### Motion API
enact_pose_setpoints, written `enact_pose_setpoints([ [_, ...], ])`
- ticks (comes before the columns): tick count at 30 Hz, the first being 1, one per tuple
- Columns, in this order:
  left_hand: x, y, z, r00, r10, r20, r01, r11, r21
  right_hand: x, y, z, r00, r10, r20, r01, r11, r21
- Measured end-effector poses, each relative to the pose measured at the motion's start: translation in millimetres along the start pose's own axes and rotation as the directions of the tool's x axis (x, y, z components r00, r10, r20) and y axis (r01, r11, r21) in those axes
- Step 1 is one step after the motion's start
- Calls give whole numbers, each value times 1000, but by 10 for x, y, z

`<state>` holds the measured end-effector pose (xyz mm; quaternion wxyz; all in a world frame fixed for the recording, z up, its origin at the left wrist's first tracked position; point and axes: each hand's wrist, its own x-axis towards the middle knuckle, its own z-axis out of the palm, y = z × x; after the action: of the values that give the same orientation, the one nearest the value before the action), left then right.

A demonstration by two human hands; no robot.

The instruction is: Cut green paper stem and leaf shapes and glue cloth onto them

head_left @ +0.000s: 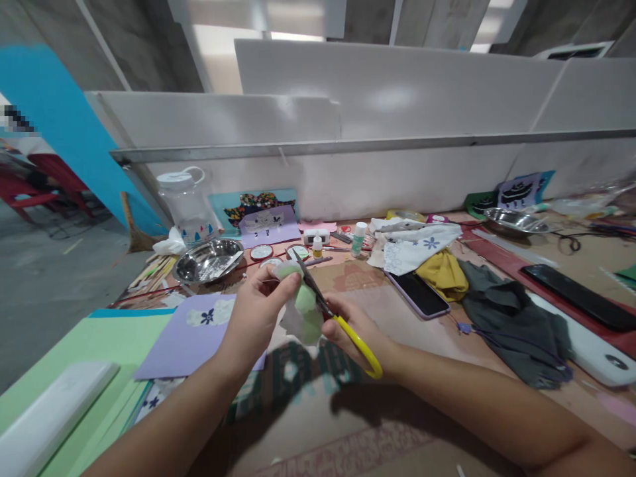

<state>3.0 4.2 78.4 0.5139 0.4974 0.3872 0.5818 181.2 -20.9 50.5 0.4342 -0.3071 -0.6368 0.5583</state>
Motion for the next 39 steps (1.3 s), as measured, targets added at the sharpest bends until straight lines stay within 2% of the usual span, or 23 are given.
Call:
enact_pose_setpoints([
  [8, -40, -19, 25, 1000, 2, -23, -1, 1000, 19, -7, 23, 35, 1000, 1, -10, -1, 997, 73],
  [15, -40, -13, 40, 999, -8, -33, 8, 1000, 8, -7, 8, 23, 1000, 10, -21, -9, 999, 37],
  [21, -39, -11, 41, 999, -19, -41, 19, 1000, 0, 2, 52, 34, 999, 24, -21, -23, 996, 82],
  [30, -9, 40, 50, 998, -60, -27, 59, 997, -49, 8, 51, 21, 999, 38, -31, -36, 998, 58],
  [39, -4, 135, 85, 999, -47, -10, 47, 998, -31, 25, 117, -4, 998, 45, -36, -44, 998, 40],
])
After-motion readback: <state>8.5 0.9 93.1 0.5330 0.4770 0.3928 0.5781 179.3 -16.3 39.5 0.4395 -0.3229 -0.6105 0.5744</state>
